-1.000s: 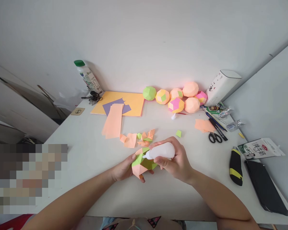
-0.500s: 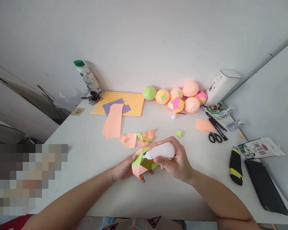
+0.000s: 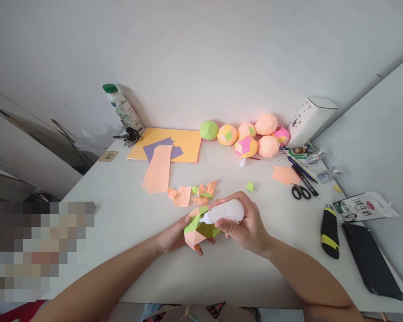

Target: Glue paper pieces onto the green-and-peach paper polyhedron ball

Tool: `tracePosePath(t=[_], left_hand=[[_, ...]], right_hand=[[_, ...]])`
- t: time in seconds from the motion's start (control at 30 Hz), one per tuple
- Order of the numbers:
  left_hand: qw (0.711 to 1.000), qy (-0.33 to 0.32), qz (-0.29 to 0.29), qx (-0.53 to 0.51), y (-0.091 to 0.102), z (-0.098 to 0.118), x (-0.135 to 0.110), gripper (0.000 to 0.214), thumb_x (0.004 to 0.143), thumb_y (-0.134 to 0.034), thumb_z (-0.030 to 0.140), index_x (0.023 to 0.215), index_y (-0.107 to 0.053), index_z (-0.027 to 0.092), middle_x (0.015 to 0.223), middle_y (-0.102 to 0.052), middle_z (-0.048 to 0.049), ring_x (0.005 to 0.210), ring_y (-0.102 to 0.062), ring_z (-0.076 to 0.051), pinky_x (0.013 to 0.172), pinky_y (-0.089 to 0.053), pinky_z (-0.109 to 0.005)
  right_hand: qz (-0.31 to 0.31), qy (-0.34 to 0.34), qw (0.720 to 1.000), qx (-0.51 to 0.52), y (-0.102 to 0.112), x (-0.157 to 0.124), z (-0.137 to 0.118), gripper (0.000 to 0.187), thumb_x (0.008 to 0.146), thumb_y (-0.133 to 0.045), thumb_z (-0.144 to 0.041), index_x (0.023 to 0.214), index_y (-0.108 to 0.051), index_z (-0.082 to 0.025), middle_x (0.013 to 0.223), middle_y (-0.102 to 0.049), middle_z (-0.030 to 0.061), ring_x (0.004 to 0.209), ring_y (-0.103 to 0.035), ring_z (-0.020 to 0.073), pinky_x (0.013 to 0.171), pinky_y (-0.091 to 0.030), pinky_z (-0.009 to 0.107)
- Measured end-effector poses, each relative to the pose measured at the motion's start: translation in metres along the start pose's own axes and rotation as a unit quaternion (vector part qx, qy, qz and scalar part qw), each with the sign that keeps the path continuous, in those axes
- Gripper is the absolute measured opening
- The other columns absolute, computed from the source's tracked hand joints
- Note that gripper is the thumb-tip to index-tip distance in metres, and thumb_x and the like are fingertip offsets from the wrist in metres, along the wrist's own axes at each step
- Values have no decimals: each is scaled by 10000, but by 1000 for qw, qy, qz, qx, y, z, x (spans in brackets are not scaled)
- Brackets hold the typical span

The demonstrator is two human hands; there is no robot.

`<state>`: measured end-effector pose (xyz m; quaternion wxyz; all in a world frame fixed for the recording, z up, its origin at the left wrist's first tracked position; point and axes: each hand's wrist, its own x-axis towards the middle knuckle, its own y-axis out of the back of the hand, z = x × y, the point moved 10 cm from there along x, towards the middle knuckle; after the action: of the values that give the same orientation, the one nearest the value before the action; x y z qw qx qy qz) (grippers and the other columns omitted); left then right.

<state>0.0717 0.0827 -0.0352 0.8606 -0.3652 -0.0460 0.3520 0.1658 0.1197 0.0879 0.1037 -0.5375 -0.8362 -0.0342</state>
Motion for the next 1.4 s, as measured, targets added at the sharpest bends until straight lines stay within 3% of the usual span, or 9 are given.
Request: tracePosePath(t=[0.3, 0.73, 1.4], left_hand=[[1000, -1, -7, 1, 0, -2, 0, 690, 790, -541, 647, 1338, -459, 235, 1213, -589, -184, 988, -639, -304, 657, -588, -351], [1000, 5, -10, 12, -1, -2, 0, 693, 806, -510, 652, 1352, -450, 230, 1243, -582, -188, 994, -641, -309, 681, -582, -365], [1000, 8, -7, 6, 0, -3, 0, 710, 800, -517, 656, 1358, -436, 226, 1269, -570, -190, 988, -642, -302, 712, -572, -386]], right_hand=[[4, -9, 1000, 25, 1, 2, 4, 219, 817, -701, -280, 959, -544, -225, 902, -701, 53, 455, -526, 69, 401, -455, 208], [3, -17, 999, 27, -1, 3, 6, 172, 835, -673, -255, 955, -555, -222, 859, -685, 38, 537, -555, 91, 425, -470, 202], [22, -3, 999, 31, 3, 3, 5, 181, 846, -662, -249, 988, -552, -223, 953, -691, 65, 529, -580, 90, 455, -493, 232]])
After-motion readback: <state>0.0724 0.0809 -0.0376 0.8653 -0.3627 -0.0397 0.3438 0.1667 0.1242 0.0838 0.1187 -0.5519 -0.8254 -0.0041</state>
